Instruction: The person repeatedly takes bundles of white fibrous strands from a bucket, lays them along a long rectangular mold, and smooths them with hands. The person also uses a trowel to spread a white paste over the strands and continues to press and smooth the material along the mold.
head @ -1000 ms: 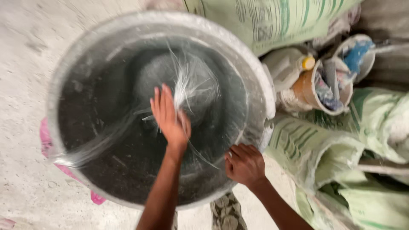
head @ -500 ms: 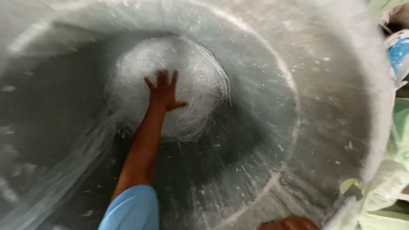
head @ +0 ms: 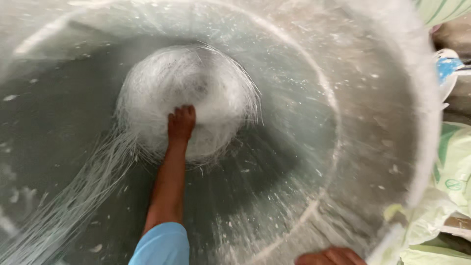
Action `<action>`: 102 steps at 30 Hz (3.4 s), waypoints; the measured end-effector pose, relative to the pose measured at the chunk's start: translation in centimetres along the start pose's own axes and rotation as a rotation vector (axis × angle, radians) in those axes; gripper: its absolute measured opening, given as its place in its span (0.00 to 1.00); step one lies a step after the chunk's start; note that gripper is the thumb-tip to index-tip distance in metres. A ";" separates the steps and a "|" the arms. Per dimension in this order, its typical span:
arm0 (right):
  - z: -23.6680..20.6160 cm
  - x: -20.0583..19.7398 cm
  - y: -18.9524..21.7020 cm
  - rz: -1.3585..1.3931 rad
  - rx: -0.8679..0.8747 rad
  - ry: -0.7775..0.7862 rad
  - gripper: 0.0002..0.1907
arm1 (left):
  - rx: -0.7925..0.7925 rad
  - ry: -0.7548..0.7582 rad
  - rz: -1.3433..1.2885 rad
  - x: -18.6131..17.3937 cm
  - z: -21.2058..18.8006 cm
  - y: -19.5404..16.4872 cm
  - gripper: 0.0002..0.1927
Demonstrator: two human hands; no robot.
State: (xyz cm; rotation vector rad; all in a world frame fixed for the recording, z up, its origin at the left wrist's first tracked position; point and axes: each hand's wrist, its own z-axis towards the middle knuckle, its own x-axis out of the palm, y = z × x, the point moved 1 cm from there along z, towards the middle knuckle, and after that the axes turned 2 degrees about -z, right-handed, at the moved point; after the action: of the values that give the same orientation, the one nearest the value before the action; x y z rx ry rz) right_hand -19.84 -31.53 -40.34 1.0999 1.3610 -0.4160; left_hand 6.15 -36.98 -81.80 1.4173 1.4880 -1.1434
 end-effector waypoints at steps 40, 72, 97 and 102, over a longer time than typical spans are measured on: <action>3.4 -25.3 16.5 0.066 -0.141 -0.695 0.18 | 0.567 -0.254 -1.067 -74.5 -31.1 -4.4 0.53; -55.8 -12.6 22.1 1.081 0.628 -1.288 0.20 | 0.987 0.860 -1.011 -60.6 -65.9 -36.8 0.47; -130.9 -30.7 -6.1 1.130 0.575 -2.668 0.15 | 1.549 0.080 -0.619 -50.4 -92.0 -102.4 0.11; -148.3 -41.3 -19.2 0.629 0.655 -2.576 0.11 | 1.650 -0.406 -0.568 -50.9 -83.2 -122.2 0.07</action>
State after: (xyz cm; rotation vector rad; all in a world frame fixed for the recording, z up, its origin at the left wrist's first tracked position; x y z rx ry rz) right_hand -128.28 65.39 13.78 0.4861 -1.4000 -1.1064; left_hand -106.94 29.42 3.27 1.4118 0.3947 -3.1533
